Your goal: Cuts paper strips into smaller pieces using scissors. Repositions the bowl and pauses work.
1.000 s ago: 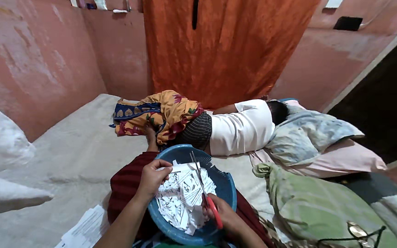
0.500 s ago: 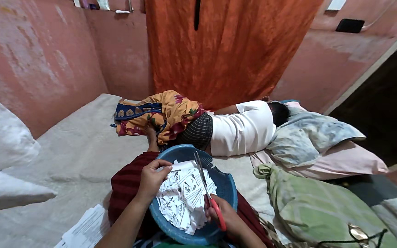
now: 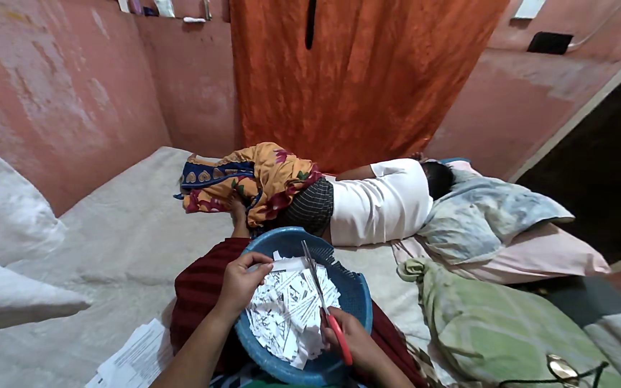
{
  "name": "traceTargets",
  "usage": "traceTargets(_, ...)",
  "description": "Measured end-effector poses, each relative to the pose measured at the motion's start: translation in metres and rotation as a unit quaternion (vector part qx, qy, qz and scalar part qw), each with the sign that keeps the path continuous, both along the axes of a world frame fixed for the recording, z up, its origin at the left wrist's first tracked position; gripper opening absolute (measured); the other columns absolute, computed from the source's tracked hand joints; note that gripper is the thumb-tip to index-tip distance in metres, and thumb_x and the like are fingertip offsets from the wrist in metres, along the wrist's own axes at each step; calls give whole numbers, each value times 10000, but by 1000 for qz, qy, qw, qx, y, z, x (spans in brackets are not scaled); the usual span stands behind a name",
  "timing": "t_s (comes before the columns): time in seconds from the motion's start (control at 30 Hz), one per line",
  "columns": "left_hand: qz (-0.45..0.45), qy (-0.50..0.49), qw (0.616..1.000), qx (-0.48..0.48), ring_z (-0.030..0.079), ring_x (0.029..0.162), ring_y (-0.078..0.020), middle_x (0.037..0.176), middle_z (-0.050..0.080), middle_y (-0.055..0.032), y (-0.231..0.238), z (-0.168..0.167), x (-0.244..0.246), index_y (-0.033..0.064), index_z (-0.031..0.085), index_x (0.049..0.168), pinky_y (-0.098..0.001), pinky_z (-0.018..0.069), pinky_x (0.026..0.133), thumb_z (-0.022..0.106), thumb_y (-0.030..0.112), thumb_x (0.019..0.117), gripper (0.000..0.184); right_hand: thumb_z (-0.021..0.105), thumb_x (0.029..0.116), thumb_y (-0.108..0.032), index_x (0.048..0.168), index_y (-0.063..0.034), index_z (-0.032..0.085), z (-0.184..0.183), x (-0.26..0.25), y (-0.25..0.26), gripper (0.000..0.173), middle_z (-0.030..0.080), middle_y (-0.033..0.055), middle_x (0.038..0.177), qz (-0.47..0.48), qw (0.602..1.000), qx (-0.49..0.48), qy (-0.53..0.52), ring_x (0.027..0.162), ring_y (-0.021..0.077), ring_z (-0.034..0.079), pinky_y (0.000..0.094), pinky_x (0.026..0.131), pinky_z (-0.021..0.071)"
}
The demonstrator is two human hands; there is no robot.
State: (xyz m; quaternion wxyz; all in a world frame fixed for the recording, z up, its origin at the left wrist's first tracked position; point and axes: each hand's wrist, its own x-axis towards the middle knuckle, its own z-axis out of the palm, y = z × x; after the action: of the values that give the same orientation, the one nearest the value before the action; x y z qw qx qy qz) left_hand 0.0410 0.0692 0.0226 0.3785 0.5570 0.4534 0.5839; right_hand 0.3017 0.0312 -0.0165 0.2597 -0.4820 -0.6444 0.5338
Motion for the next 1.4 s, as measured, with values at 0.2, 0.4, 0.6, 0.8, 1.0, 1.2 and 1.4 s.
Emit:
traceTargets(0.2, -24, 22, 999, 3, 594, 640, -2, 894, 698, 15, 0, -3, -1, 8, 699, 984, -178, 519, 594, 676, 19, 915, 74, 687, 822, -493, 1004, -69, 599, 0, 1, 1, 469, 585, -45, 772, 22, 999, 2, -31, 669, 50, 574, 270, 638, 503)
traceTargets(0.4, -18, 14, 1000, 1, 586, 620, -2, 885, 697, 18, 0, -3, 0, 11, 700, 980, -173, 511, 574, 677, 21, 919, 67, 629, 931, -425, 946, -87, 595, -3, 0, -1, 340, 571, -53, 702, 1, 1000, 8, -5, 621, 55, 584, 271, 623, 525)
traceTargets(0.6, -11, -10, 1000, -4, 588, 623, 1, 890, 694, 19, 0, -1, 1, 13, 695, 987, -165, 509, 570, 682, 13, 914, 74, 697, 817, -465, 1019, -66, 600, 0, 1, -1, 457, 593, -44, 772, 11, 1000, 0, -20, 668, 53, 583, 275, 645, 514)
traceTargets(0.8, -49, 45, 998, -13, 592, 640, -9, 910, 697, 8, -1, -3, 1, 2, 699, 1003, -182, 521, 600, 679, 39, 929, 85, 705, 846, -443, 982, -79, 595, -4, 0, 0, 404, 564, -48, 738, 13, 1000, 6, -22, 638, 52, 556, 275, 620, 495)
traceTargets(1.0, -23, 21, 999, -13, 591, 621, -8, 903, 697, 7, 0, -3, 1, 4, 692, 1015, -175, 515, 572, 675, 41, 940, 86, 708, 847, -441, 958, -80, 609, -5, -1, -1, 391, 584, -45, 715, -11, 1000, 16, -14, 624, 61, 586, 283, 618, 525)
traceTargets(1.2, -28, 29, 999, -18, 595, 634, -14, 919, 695, -6, 0, -2, 2, -2, 689, 1024, -181, 518, 581, 664, 45, 947, 95, 719, 804, -514, 1012, -65, 600, -2, -1, 3, 509, 553, -19, 771, 28, 997, 12, -77, 672, 87, 540, 325, 637, 475)
traceTargets(1.4, -34, 31, 999, -23, 591, 616, -11, 893, 695, 4, -1, -2, 2, 6, 692, 1023, -175, 511, 567, 667, 36, 945, 87, 645, 938, -437, 973, -50, 614, -7, -1, 2, 390, 598, 5, 743, 15, 998, 27, -59, 659, 106, 603, 331, 659, 532)
